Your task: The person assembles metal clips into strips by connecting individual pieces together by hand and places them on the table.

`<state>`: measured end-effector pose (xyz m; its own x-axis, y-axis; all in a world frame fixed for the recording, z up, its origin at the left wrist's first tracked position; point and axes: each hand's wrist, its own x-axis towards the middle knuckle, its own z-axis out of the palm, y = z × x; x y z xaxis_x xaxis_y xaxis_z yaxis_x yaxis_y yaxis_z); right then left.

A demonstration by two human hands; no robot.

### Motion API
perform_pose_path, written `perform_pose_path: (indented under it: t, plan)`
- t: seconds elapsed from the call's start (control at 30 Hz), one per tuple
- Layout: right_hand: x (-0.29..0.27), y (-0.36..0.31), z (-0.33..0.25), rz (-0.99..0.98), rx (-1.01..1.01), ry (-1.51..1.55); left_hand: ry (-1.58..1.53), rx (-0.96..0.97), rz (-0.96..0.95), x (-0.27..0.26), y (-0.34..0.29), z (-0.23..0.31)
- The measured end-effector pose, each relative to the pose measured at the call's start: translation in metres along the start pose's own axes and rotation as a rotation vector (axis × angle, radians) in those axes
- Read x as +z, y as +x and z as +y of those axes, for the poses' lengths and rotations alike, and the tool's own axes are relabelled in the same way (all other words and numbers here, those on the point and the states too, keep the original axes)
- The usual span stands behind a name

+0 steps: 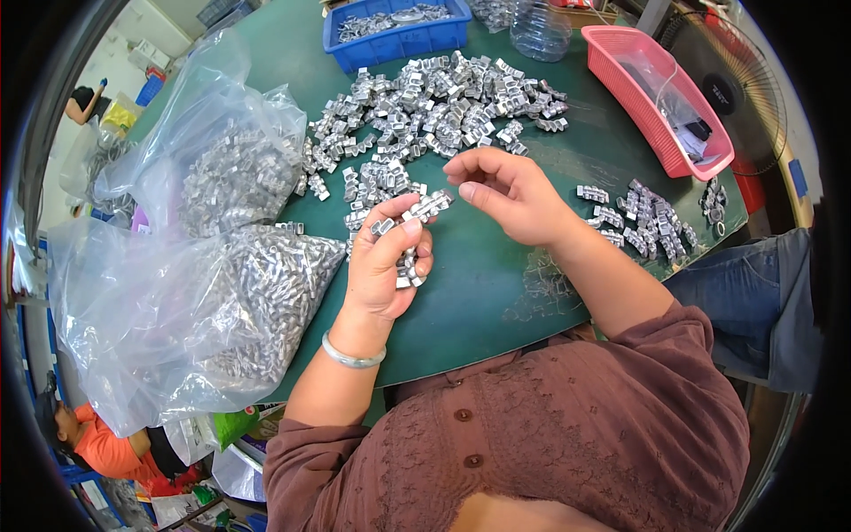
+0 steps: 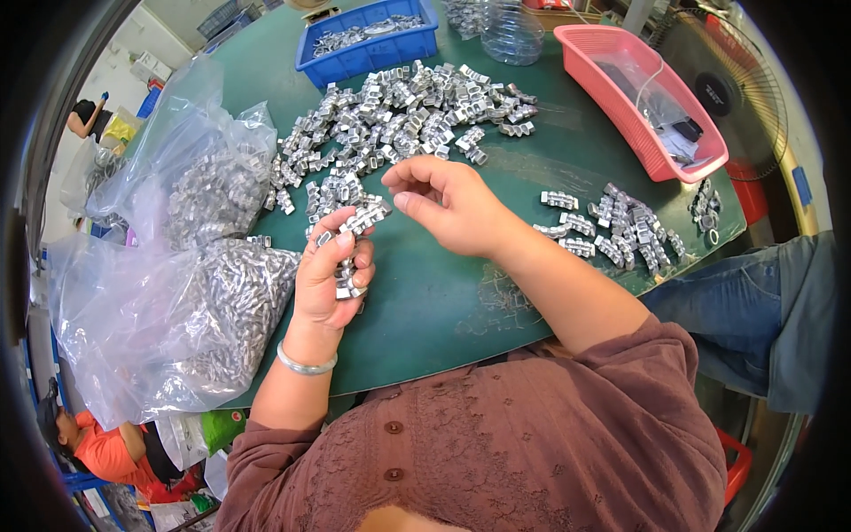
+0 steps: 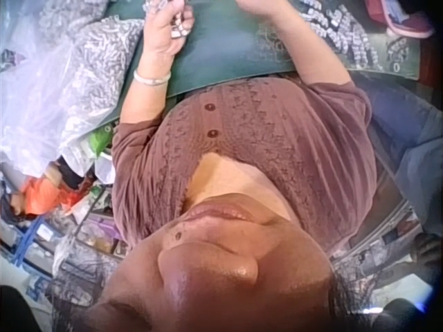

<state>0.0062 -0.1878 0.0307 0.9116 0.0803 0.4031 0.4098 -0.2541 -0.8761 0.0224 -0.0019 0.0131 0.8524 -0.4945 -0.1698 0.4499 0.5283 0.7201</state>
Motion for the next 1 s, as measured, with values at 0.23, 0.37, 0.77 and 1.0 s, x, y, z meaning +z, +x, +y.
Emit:
perform_pose_path:
  t: [0.23, 0.37, 0.77, 1.0]
  plan:
    - [-0.0024, -0.0003, -0.0022, -0.217, 0.394, 0.697, -0.088, 0.003, -0.154, -0.0074, 0.0009, 0.0012]
    - [-0.0034, -0.0011, -0.0021, -0.223, 0.4, 0.746, -0.084, 0.0, -0.127, -0.006, 0.0011, 0.0011]
    - [0.0001, -0.0006, -0.0012, -0.218, 0.419, 0.749, -0.042, 0.034, -0.121, -0.0008, -0.0006, 0.0014]
    - [-0.0017, -0.0004, -0.0006, -0.225, 0.409, 0.728, -0.053, 0.043, -0.113, -0.0014, -0.0009, 0.0008]
